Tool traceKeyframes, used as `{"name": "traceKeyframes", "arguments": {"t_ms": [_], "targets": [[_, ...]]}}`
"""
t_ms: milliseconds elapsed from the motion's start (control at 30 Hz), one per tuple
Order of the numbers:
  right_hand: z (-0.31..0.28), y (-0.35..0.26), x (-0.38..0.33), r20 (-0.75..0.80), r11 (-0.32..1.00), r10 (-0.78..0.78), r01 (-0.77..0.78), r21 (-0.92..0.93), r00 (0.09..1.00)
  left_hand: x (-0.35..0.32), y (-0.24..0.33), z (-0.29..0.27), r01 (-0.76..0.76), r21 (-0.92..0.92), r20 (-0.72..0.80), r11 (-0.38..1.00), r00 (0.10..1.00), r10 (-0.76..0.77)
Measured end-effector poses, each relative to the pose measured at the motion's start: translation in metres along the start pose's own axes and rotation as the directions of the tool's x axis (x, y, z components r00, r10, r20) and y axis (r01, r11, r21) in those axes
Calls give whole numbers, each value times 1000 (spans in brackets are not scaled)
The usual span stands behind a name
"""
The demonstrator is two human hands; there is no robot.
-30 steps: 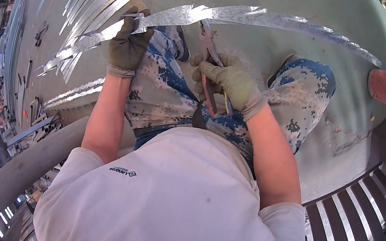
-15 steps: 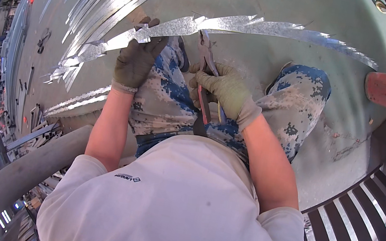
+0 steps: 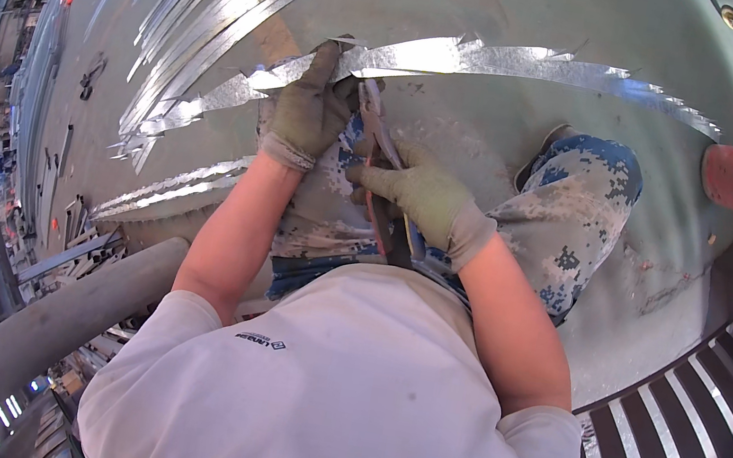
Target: The person uses tin snips to cut a long, curved metal strip into shorter segments while kneeling on a metal surface. The person repeatedly positions the snips and cuts along the strip, producing small cut pieces that fall away.
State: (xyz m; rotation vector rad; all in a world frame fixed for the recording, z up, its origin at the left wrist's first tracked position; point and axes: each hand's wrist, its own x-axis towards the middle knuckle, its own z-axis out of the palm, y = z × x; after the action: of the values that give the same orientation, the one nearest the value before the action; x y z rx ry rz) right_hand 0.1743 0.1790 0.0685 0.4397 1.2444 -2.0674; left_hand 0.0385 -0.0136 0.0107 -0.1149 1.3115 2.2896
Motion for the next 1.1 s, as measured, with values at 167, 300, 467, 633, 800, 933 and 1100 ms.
{"name": "traceKeyframes", "arguments": {"t_ms": [167,300,467,633,800,933,1100], "targets": [[-2,11,-9,-118,999,-15,20,46,993,-3,4,8,8,-129,-16,992,1000,-10],[-8,18,9,-143,989,-87,68,-132,986,-5,5,7,-31,-83,40,996,999,35],[-4,15,10,-142,965,-86,47,-260,986,-2,-2,2,-34,-90,2,995,999,34],[-8,24,21,-151,964,-125,84,-252,981,-2,-3,8,-40,-122,-23,992,999,38],[-5,24,21,-175,949,-151,93,-300,973,-2,-2,6,-51,-88,-18,995,999,50],[-3,31,25,-195,937,-219,150,-316,956,-5,1,11,-56,-60,-36,997,998,54],[6,25,20,-195,987,-143,127,-94,970,-5,-1,7,-59,-60,-32,996,998,57]]}}
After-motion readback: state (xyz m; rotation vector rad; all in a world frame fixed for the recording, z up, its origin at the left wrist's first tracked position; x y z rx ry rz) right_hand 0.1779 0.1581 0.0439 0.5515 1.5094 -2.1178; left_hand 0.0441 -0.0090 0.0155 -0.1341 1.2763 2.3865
